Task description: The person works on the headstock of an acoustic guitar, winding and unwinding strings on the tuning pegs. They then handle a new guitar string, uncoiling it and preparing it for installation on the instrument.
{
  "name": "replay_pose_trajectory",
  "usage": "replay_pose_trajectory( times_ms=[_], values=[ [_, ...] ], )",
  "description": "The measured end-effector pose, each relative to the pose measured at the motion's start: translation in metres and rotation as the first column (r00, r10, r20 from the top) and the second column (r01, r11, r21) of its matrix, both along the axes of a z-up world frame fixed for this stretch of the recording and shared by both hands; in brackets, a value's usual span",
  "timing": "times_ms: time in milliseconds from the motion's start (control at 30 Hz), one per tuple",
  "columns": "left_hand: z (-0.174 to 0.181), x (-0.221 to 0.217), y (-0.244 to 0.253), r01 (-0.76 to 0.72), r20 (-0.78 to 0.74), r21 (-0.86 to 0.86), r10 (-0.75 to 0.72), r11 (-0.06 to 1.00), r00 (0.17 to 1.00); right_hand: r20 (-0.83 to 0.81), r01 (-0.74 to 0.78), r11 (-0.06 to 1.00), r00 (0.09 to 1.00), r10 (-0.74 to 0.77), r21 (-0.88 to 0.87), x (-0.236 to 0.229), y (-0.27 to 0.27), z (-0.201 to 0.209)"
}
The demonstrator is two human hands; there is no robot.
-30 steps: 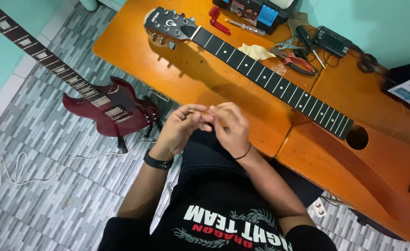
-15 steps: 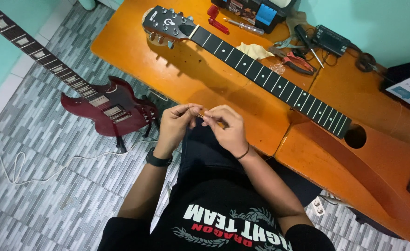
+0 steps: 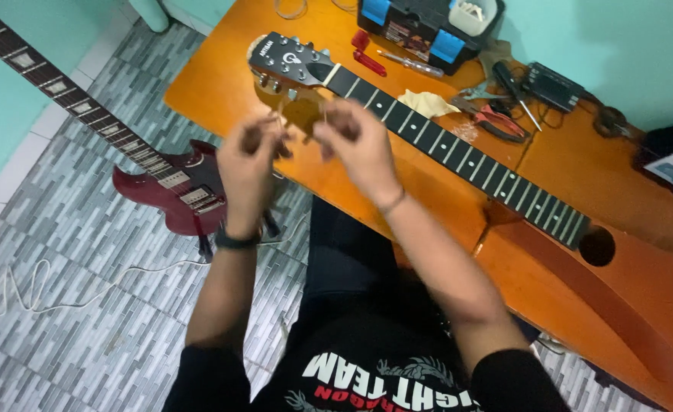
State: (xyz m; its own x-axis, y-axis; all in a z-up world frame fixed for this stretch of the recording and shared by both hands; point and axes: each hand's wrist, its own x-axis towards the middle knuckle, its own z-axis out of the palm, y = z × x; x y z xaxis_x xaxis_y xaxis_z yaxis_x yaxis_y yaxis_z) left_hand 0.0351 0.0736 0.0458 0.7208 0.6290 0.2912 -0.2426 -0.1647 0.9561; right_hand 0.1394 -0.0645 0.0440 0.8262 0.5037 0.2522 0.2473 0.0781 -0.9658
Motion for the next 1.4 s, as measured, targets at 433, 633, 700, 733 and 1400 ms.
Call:
replay_pose_trajectory(
  times_ms=[433, 633, 700, 733, 1400],
  values=[
    [-0.047, 0.210, 0.198, 0.040, -0.474, 0.238, 0.080, 0.970, 0.877, -0.105, -0.064, 0.760, 0.994, -0.005, -0.647, 0.193, 0.184, -0.001],
    [-0.077, 0.231, 0.229, 0.068, -0.523, 0.307, 0.109, 0.949, 0.845, 0.032, -0.083, 0.449, 0.970, 0.242, -0.890, 0.235, 0.230, -0.059],
    [-0.093, 0.243, 0.236, 0.054, -0.566, 0.346, 0.163, 0.937, 0.808, 0.025, -0.078, 0.408, 0.970, 0.241, -0.910, 0.231, 0.229, -0.047],
    [-0.102, 0.248, 0.239, 0.043, -0.603, 0.388, 0.218, 0.921, 0.767, 0.020, -0.072, 0.370, 0.970, 0.241, -0.926, 0.230, 0.228, -0.042],
    [-0.078, 0.161, 0.170, 0.291, -0.371, 0.072, -0.245, 0.954, 0.896, 0.109, -0.012, 0.251, 0.880, 0.463, -0.968, 0.101, 0.024, 0.035]
  ],
)
